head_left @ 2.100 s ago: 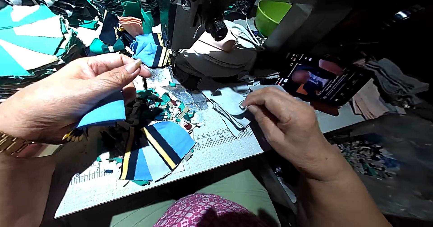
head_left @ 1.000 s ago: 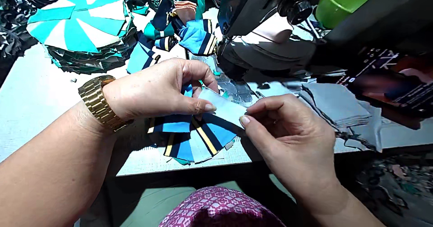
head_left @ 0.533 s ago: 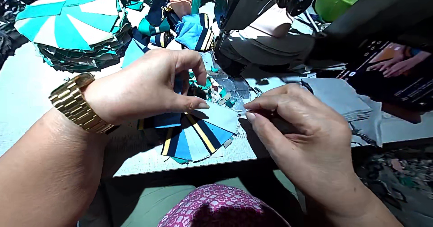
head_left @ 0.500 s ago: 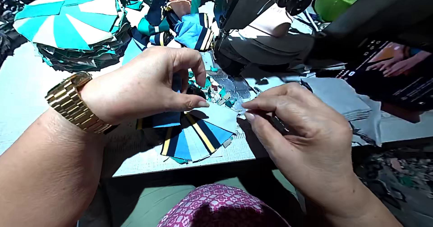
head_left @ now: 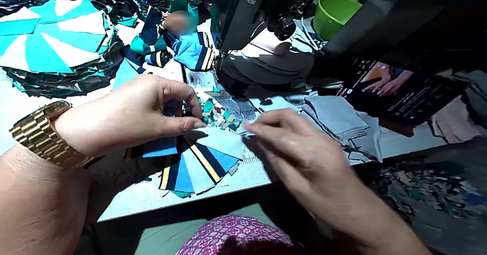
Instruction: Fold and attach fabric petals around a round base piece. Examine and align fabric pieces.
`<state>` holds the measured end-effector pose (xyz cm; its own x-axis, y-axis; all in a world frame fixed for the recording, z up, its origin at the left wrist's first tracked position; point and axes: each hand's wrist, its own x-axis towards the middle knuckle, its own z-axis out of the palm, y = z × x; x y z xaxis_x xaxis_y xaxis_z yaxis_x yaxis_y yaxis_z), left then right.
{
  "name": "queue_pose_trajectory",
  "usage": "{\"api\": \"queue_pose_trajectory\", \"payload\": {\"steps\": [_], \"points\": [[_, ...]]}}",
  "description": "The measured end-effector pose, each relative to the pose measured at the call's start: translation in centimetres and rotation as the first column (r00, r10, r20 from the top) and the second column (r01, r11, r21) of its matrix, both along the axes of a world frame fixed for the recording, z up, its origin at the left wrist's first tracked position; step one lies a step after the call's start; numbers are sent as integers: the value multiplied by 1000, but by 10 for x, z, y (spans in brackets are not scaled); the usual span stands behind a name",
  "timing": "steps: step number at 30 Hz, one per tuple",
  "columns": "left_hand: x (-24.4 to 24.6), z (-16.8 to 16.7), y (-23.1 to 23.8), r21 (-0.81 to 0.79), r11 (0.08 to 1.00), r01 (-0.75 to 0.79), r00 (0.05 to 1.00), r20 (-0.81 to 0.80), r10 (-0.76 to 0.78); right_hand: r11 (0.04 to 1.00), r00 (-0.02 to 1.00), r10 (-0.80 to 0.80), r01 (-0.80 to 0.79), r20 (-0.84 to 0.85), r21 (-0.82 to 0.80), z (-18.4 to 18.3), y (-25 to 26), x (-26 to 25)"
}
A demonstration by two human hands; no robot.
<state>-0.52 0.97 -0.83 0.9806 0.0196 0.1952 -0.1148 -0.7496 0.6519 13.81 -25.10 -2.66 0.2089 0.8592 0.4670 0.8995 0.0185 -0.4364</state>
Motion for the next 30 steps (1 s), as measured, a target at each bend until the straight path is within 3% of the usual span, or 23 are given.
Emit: {"api": "queue_pose_trajectory", "payload": {"steps": [4, 9, 24, 30], "points": [[-2, 10, 5, -227, 967, -116, 993, -47, 108, 996, 993, -85, 87, 77, -25, 16, -28, 30], [0, 9, 7, -490, 854, -173, 985, -83, 152, 989, 997, -58, 65, 57, -130, 11, -51, 54], [0, 9, 7, -528, 819, -225, 974, -142, 175, 1000, 1000, -19, 18, -10, -25, -3, -48, 64], [1, 8, 4, -524, 832, -182, 983, -96, 154, 997, 994, -80, 81, 68, -1, -4, -39, 66]]}}
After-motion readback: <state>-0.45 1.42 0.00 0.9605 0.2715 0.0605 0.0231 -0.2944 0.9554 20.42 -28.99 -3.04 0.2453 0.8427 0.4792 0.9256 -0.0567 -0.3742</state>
